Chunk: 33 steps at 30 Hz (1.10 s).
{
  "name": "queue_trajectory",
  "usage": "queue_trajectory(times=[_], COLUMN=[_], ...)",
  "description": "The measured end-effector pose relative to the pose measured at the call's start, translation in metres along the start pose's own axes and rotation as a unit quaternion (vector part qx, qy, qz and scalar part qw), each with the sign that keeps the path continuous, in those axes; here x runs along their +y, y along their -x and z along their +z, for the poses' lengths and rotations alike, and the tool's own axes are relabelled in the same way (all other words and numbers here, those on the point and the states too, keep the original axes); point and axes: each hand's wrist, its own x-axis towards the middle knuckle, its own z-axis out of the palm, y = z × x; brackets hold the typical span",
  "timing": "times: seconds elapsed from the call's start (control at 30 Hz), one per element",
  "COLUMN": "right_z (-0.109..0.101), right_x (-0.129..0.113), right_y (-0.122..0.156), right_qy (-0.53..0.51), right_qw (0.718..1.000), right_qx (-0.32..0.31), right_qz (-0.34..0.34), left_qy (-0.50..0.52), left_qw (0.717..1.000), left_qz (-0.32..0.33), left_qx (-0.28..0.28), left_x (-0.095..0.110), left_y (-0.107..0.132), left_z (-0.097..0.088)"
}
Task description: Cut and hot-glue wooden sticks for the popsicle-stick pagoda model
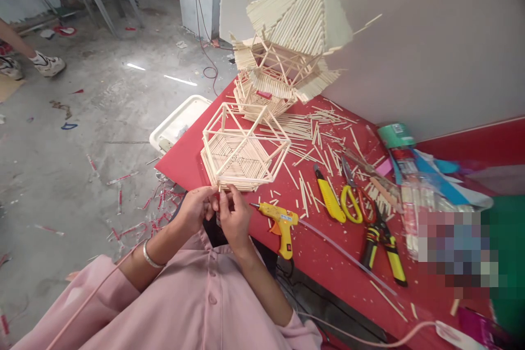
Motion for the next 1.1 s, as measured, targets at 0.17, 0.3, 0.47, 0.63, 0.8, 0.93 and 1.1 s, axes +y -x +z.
queue_trajectory(times=[0.17, 0.3, 0.47, 0.63, 0.8, 0.93, 1.1], right_z=[-0.0003, 0.0, 0.0001, 0.0001, 0.0005, 0.0002, 0.0003], right_x=[-0.0002, 0.0008, 0.001, -0.0001, 0.0003, -0.0003, 0.0002], right_y=[-0.0005, 0.0001, 0.0003, -0.0003, 0.0003, 0.0001, 0.0006], right_qy=[-0.005, -0.01, -0.004, -0.005, -0.004, 0.0, -0.003], right_qw=[1.0, 1.0, 1.0, 1.0, 1.0, 1.0, 1.0], right_qx=[-0.004, -0.002, -0.005, -0.007, -0.004, -0.001, -0.004], right_qz=[0.004, 0.0, 0.008, 0.007, 0.011, 0.009, 0.01], left_qy=[0.002, 0.0, 0.002, 0.003, -0.001, -0.008, -0.008], left_qw=[1.0, 1.0, 1.0, 1.0, 1.0, 1.0, 1.0], left_qz=[0.002, -0.001, -0.001, 0.001, 0.0, -0.001, -0.002], left_qx=[0.001, 0.004, 0.005, 0.0, 0.002, 0.005, 0.006], left_x=[-0.0009, -0.0009, -0.0016, -0.0021, -0.001, -0.0002, 0.0003], left_y=[-0.0006, -0.0007, -0.0009, -0.0014, -0.0004, 0.0004, 0.0001], left_z=[-0.0007, -0.0008, -0.0011, -0.002, -0.002, -0.001, -0.0008])
